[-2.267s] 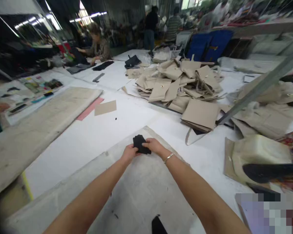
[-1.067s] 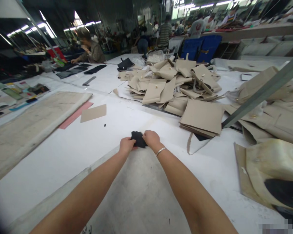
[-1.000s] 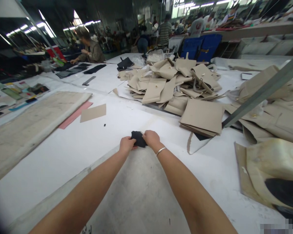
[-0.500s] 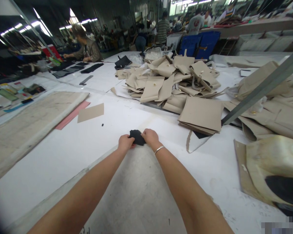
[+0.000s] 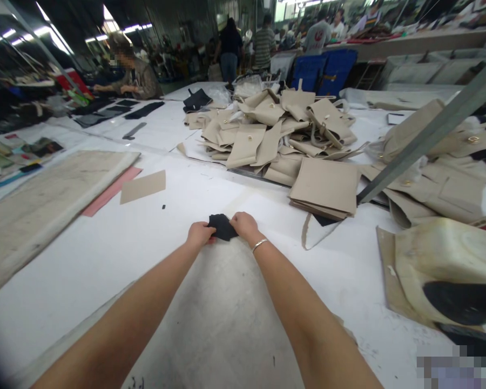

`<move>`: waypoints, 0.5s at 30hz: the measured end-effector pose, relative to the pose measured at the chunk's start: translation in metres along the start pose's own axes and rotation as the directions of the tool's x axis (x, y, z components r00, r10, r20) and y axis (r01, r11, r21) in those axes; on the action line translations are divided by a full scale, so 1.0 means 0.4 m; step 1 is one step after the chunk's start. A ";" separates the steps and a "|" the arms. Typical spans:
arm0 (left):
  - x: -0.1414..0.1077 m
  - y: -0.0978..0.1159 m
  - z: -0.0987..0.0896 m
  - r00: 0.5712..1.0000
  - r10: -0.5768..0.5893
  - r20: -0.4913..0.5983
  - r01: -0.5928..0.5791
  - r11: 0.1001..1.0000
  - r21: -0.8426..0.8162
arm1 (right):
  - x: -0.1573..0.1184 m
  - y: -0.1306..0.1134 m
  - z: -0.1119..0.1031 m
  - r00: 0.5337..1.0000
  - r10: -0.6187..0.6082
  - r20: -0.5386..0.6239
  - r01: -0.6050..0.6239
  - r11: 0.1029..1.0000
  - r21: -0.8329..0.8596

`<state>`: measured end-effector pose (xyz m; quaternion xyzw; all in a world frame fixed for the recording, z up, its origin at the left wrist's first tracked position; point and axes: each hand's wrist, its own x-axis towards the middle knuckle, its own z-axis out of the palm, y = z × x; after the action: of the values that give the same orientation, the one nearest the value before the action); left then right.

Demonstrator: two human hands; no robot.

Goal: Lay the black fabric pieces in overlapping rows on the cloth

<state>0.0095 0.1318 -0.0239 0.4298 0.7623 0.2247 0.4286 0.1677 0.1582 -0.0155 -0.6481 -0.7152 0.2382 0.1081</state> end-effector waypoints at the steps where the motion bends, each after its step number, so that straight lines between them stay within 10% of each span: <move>1: 0.002 -0.001 0.000 1.000 -0.002 0.003 0.002 1.000 0.003 | 0.001 0.002 0.002 1.000 -0.002 -0.001 0.002 1.000 0.008; 15: -0.055 0.029 -0.019 0.993 0.087 -0.076 -0.072 0.981 0.182 | 0.006 -0.002 0.006 1.000 0.001 -0.010 -0.001 1.000 0.029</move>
<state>0.0143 0.1196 -0.0016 0.4869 0.7788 0.1899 0.3469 0.1658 0.1599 -0.0174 -0.6481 -0.7107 0.2455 0.1209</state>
